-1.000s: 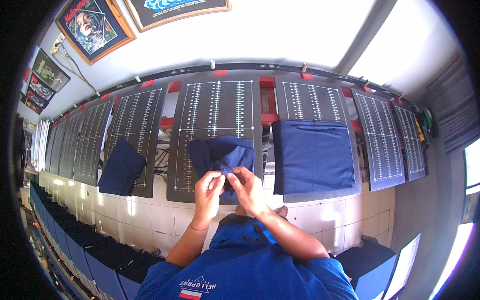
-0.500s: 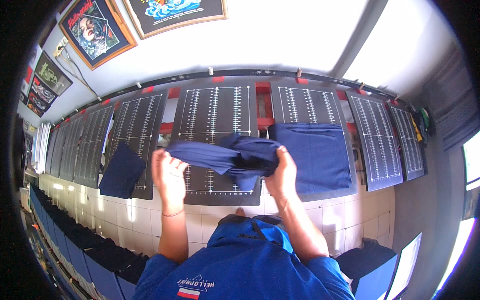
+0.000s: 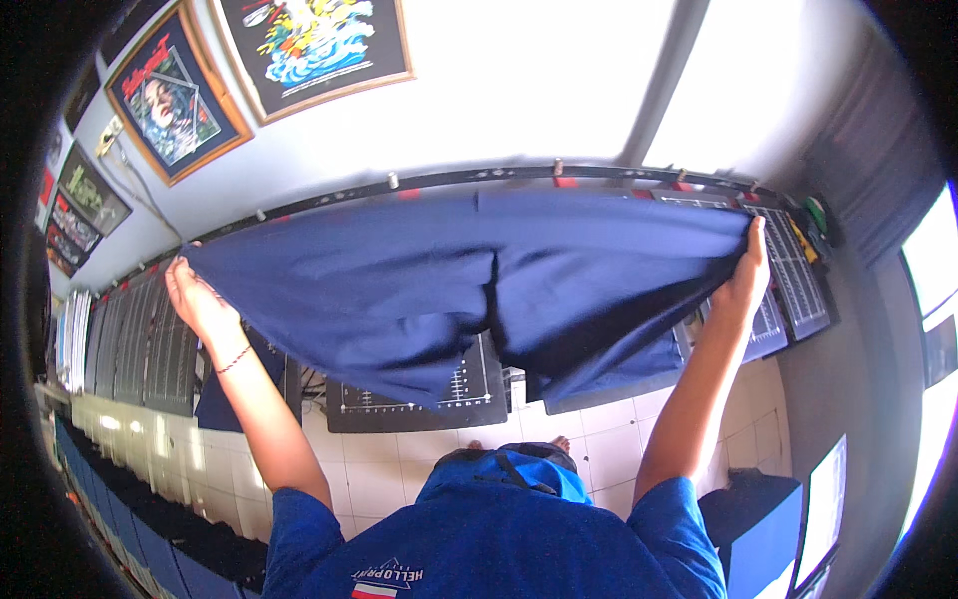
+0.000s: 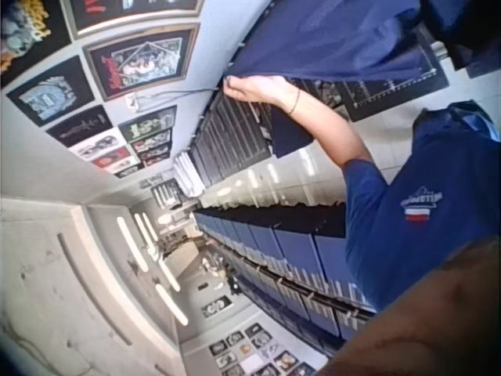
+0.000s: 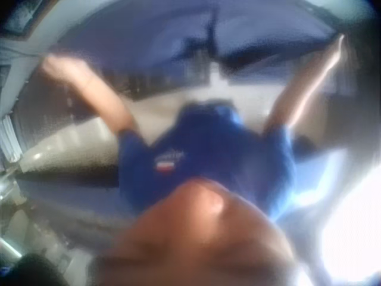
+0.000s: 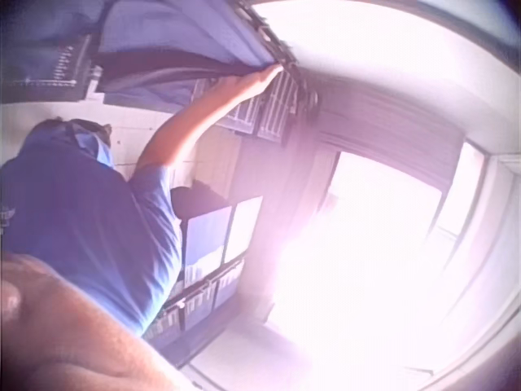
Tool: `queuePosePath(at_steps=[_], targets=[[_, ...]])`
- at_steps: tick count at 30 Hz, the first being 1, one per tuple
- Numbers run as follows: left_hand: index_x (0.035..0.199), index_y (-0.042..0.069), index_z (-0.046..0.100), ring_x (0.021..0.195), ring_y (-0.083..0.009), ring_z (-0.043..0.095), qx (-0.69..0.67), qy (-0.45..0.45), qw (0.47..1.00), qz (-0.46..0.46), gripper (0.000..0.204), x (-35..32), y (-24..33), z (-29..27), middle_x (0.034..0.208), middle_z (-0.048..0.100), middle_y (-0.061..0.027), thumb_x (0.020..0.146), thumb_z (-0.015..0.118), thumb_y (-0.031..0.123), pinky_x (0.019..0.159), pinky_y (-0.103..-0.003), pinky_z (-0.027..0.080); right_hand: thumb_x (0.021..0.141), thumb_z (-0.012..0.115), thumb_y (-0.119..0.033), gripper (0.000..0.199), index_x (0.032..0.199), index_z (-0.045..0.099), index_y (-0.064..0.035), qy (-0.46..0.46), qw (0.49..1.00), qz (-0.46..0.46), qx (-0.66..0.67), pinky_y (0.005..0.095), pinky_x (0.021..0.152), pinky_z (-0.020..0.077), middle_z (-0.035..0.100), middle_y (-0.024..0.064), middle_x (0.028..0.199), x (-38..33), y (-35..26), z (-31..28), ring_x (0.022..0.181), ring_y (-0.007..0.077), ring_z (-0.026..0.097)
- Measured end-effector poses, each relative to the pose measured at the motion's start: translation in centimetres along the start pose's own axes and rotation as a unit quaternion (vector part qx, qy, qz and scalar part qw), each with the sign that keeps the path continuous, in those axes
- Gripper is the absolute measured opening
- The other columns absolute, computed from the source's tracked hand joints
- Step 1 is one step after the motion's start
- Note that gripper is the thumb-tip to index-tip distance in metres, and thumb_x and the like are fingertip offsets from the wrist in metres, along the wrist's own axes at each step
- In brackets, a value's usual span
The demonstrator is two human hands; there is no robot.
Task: The person picks up dark navy blue garments from a stack, unfolds them, and stretches them individually over printing boards in a screen-printing facility.
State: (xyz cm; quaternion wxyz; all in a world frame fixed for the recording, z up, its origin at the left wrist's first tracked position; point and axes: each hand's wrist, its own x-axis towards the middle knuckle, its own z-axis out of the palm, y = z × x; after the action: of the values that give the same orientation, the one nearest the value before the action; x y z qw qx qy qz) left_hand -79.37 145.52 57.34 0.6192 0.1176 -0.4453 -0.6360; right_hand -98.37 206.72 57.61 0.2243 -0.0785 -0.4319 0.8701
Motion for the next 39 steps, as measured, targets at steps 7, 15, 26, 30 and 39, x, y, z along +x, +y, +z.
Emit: queuePosePath(at_steps=[7, 15, 26, 30, 39], targets=[[0.101, 0.003, 0.060, 0.087, -0.0058, 0.045, 0.097, -0.110, 0.984, 0.102, 0.011, -4.6, 0.3, 12.4, 0.093, 0.053, 0.0025, 0.099, 0.054, 0.012, 0.082, -0.022, 0.038, 0.095, 0.067, -0.035, 0.038, 0.109, 0.063, 0.0002, 0.058, 0.992, -0.107, -0.011, 0.0437, 0.087, 0.0517, 0.068, 0.0139, 0.102, 5.2, -11.9, -11.0, 0.090, 0.0265, 0.066], [0.096, 0.003, 0.058, 0.078, -0.0050, 0.045, 0.097, -0.317, 0.937, 0.113, 0.015, -17.2, 0.1, 30.5, 0.086, 0.054, 0.0035, 0.102, 0.054, 0.015, 0.069, -0.022, 0.039, 0.101, 0.058, -0.032, 0.031, 0.108, 0.062, -0.0020, 0.143, 0.966, -0.211, -0.040, 0.0386, 0.086, 0.0512, 0.066, 0.0093, 0.098, 5.5, -25.8, -28.8, 0.089, 0.0226, 0.063], [0.136, 0.000, 0.049, 0.125, -0.0237, 0.052, -0.205, -0.560, 0.724, -0.347, 0.040, -51.7, 0.9, 45.6, 0.137, 0.051, -0.0139, 0.099, 0.054, 0.012, 0.106, -0.039, 0.045, 0.086, 0.068, -0.019, 0.042, 0.121, 0.056, 0.0024, 0.343, 0.556, -0.402, -0.642, 0.0392, 0.103, 0.0429, 0.057, 0.0234, 0.126, 2.4, -30.2, -47.3, 0.121, 0.0383, 0.053], [0.111, 0.007, 0.053, 0.105, -0.0114, 0.054, -0.284, -0.717, 0.393, -0.501, 0.018, -71.8, 4.7, 46.4, 0.106, 0.053, -0.0007, 0.094, 0.057, 0.001, 0.092, -0.023, 0.045, 0.087, 0.070, -0.038, 0.048, 0.114, 0.057, -0.0009, 0.028, 0.836, -0.213, -0.504, 0.0409, 0.087, 0.0524, 0.066, 0.0191, 0.107, -3.9, -27.1, -41.2, 0.100, 0.0329, 0.066], [0.097, 0.010, 0.050, 0.072, -0.0016, 0.037, -0.290, -0.835, 0.224, -0.410, 0.016, -92.8, 3.5, 53.0, 0.084, 0.041, 0.0076, 0.095, 0.059, -0.002, 0.063, -0.017, 0.029, 0.097, 0.054, -0.025, 0.026, 0.096, 0.061, -0.0003, 0.116, 0.906, -0.097, -0.395, 0.0407, 0.074, 0.0551, 0.069, 0.0154, 0.087, 3.8, -25.3, -48.7, 0.082, 0.0301, 0.069]])
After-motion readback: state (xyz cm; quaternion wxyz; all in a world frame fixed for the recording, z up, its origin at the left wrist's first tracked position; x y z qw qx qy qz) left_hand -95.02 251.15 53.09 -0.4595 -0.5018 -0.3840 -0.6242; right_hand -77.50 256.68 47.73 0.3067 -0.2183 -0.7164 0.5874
